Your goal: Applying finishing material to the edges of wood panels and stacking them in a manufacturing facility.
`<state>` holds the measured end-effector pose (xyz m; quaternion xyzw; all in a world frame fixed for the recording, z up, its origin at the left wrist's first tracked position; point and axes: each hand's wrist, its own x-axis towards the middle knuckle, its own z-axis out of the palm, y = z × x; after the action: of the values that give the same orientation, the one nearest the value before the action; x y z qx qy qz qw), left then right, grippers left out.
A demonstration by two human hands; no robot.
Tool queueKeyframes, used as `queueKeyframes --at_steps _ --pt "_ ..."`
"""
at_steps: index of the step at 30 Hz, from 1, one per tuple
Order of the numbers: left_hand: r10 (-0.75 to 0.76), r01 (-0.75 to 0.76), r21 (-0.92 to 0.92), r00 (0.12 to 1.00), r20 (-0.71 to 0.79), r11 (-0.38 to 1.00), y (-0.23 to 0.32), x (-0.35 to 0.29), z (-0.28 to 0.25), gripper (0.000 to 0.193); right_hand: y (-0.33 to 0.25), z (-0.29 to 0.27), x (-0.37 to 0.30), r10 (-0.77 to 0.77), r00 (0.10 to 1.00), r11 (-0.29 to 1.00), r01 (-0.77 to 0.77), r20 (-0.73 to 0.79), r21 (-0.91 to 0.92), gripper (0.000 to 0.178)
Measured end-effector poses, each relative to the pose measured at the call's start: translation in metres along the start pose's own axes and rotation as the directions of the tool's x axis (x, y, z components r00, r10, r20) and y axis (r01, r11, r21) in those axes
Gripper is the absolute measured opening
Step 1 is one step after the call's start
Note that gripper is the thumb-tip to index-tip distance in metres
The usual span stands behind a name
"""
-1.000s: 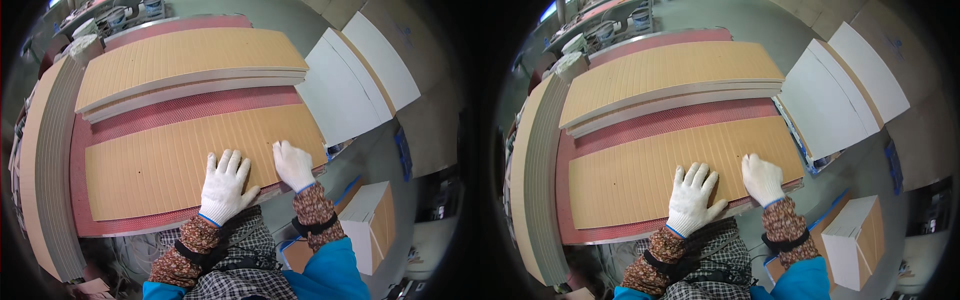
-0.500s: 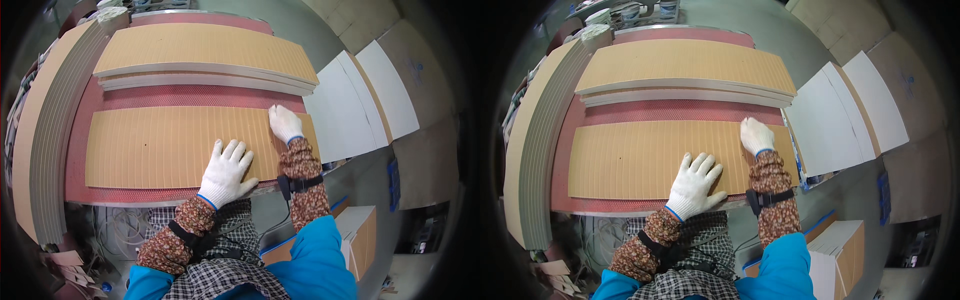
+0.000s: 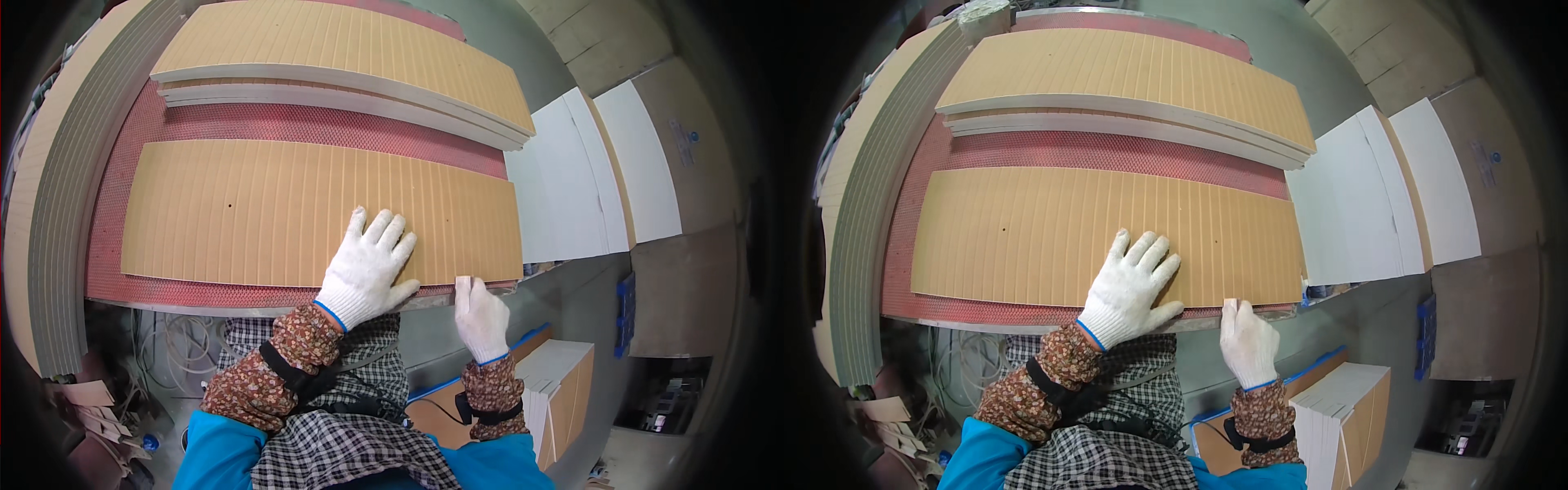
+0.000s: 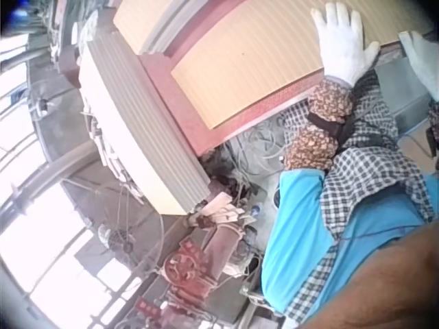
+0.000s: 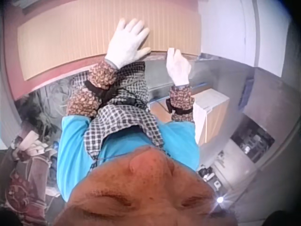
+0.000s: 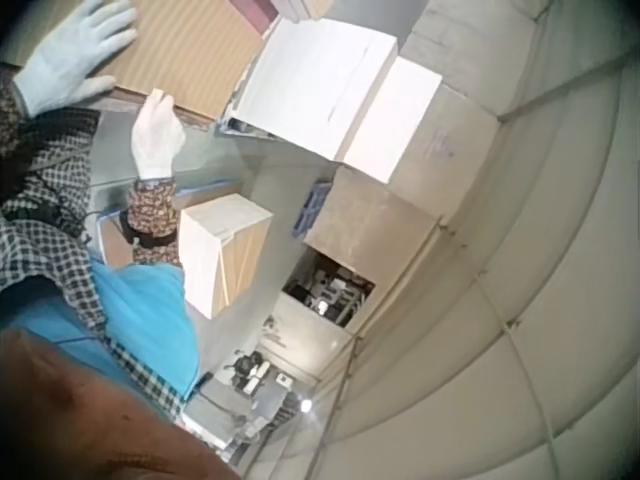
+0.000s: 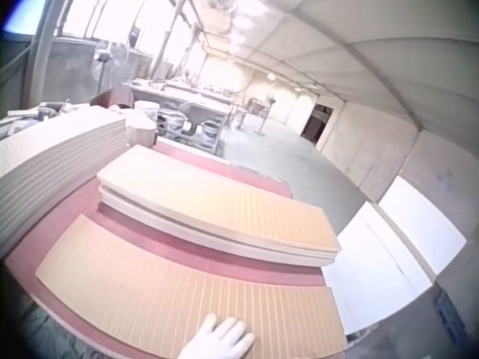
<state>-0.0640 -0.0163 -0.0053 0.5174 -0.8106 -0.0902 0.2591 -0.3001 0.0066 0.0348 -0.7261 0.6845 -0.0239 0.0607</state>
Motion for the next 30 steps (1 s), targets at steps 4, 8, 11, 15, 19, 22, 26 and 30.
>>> queueKeyframes --at_steps 4,8,11,15,19,22,26,30 --pt "-0.022 0.022 0.001 1.0 0.008 1.0 0.0 -0.001 -0.007 0.071 -0.009 0.0 0.06 -0.002 0.999 1.0 0.002 0.045 -0.005 0.049" --pt "-0.021 0.021 -0.023 1.0 0.014 1.0 0.003 -0.001 -0.006 0.072 -0.015 0.002 0.139 -0.042 0.999 0.999 0.043 0.027 -0.02 0.057" --pt "-0.028 0.029 -0.024 0.999 0.022 0.999 0.0 -0.001 -0.003 0.07 -0.014 0.015 0.198 -0.074 0.997 0.996 0.076 0.037 -0.048 0.058" --pt "-0.019 0.019 -0.043 1.0 0.009 0.999 0.003 0.001 -0.004 0.069 -0.003 0.019 0.242 -0.138 0.99 0.987 0.141 0.033 -0.078 0.059" --pt "-0.006 0.006 -0.046 1.0 -0.002 0.999 0.004 0.003 -0.001 0.069 0.004 0.026 0.229 -0.113 0.994 0.991 0.113 0.007 -0.069 0.059" --pt "-0.016 0.015 -0.02 0.999 -0.032 1.0 -0.003 -0.003 0.002 0.068 -0.033 -0.001 0.174 -0.042 0.999 0.999 0.042 0.03 -0.019 0.059" --pt "-0.011 0.011 -0.025 1.0 -0.006 1.0 -0.002 -0.002 -0.004 0.067 -0.018 -0.005 0.098 0.006 0.998 1.0 -0.006 0.062 -0.001 0.058" --pt "-0.001 0.0 -0.01 1.0 -0.027 1.0 -0.001 -0.002 0.0 0.068 0.014 0.001 0.019 -0.035 0.997 0.998 0.031 0.072 0.06 0.054"
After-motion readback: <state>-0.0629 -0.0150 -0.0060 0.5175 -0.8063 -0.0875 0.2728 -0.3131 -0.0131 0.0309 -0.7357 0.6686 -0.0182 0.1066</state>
